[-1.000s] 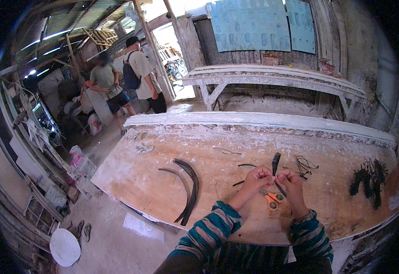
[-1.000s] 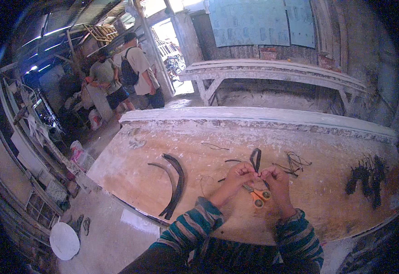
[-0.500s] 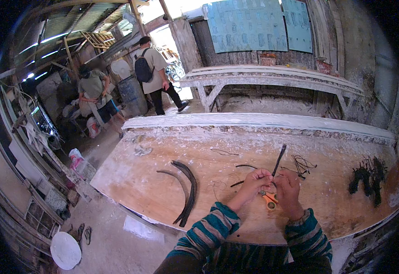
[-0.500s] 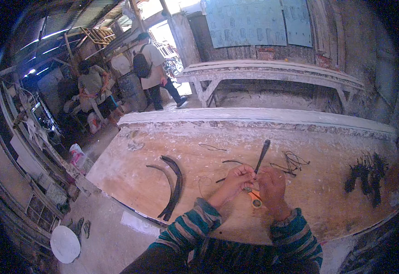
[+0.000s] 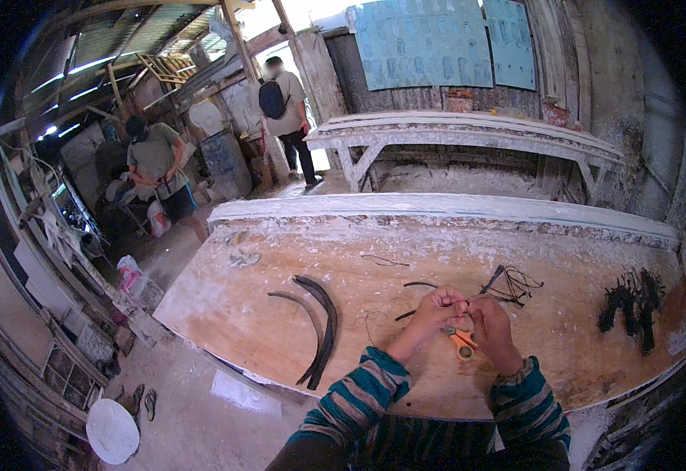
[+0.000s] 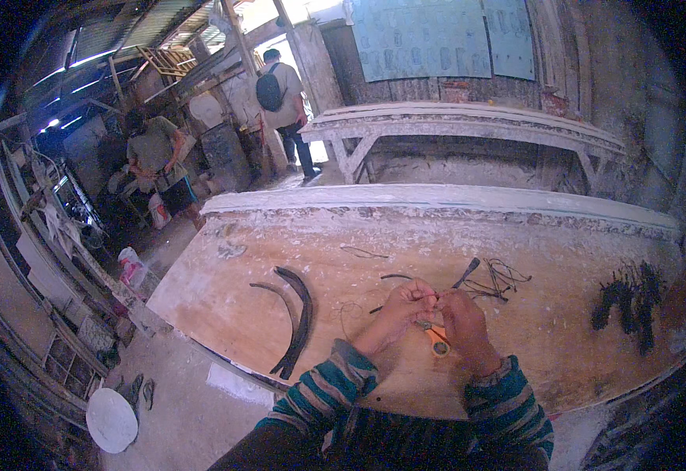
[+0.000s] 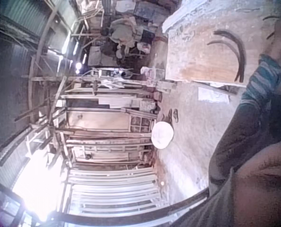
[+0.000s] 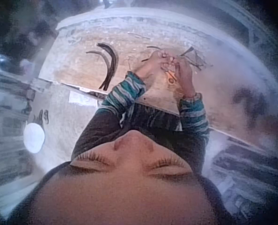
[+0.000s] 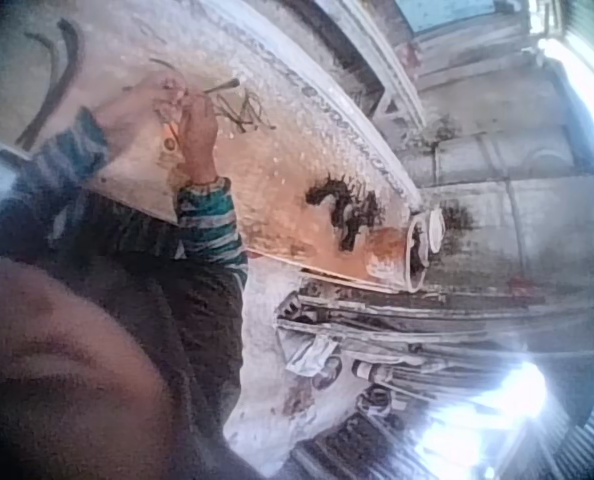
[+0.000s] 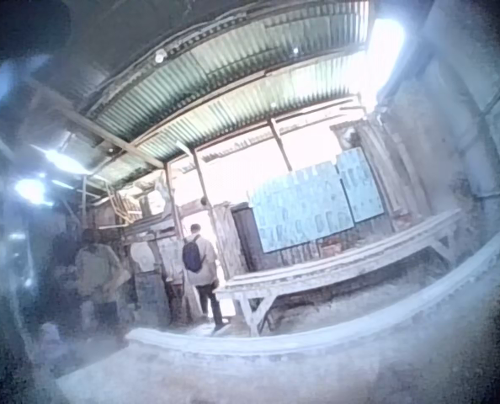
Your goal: The person uses orange-handled scissors to cut black rubber strips on a wooden workbench. A coworker in the background wipes the bench surface with a white cloth. The person repeatedly picks up strips, cuts them into smaller pieces, and places the cut pieces on the table.
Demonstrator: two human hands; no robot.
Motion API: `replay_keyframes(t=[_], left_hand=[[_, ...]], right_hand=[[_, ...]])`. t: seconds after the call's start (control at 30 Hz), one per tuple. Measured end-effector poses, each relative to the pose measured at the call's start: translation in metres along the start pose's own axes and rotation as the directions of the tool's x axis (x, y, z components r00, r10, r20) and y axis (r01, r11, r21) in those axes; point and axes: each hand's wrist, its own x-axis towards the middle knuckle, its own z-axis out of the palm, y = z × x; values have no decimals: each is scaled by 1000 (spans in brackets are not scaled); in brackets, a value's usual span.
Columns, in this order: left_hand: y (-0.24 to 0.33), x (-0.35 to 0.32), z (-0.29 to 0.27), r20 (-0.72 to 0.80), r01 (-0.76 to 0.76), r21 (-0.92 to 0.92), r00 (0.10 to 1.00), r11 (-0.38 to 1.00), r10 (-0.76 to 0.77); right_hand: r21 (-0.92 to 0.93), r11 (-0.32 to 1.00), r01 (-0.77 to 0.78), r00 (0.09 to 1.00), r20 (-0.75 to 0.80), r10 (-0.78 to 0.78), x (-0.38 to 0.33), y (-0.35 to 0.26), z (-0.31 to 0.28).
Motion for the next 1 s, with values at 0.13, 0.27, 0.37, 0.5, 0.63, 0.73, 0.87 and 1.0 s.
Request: replay_keyframes(t=[0.13, 0.27, 0.37, 0.5, 0.63, 0.73, 0.87, 1.0], left_hand=[[5, -3, 7, -6, -33, -31, 999, 999, 33], [9, -2, 8, 21, -96, 34, 995, 995, 95], [7, -1, 7, 50, -185, 115, 982, 976, 180], [1, -1, 10, 17, -290, 299, 954, 909, 299], [3, -5, 11, 120, -389, 609, 907, 691, 404], [-2, -4, 5, 162, -434, 612, 887, 661, 432], [-12, 2, 9, 2, -336, 320, 935, 886, 354], [-12, 3, 7, -43, -188, 146, 980, 971, 196]], right_hand=[[45, 997, -59, 997, -47, 61, 0, -1, 1], [151, 977, -149, 984, -71, 161, -2, -1, 4], [299, 925, -233, 962, -65, 264, -3, 0, 7], [449, 816, -364, 919, 30, 394, 0, 0, 9], [589, 657, -471, 862, 148, 486, 1, 2, 7], [712, 459, -532, 812, 275, 514, 3, 4, 6], [628, 558, -542, 825, 268, 498, 6, 2, 0], [533, 736, -417, 900, 129, 416, 1, 4, 7]])
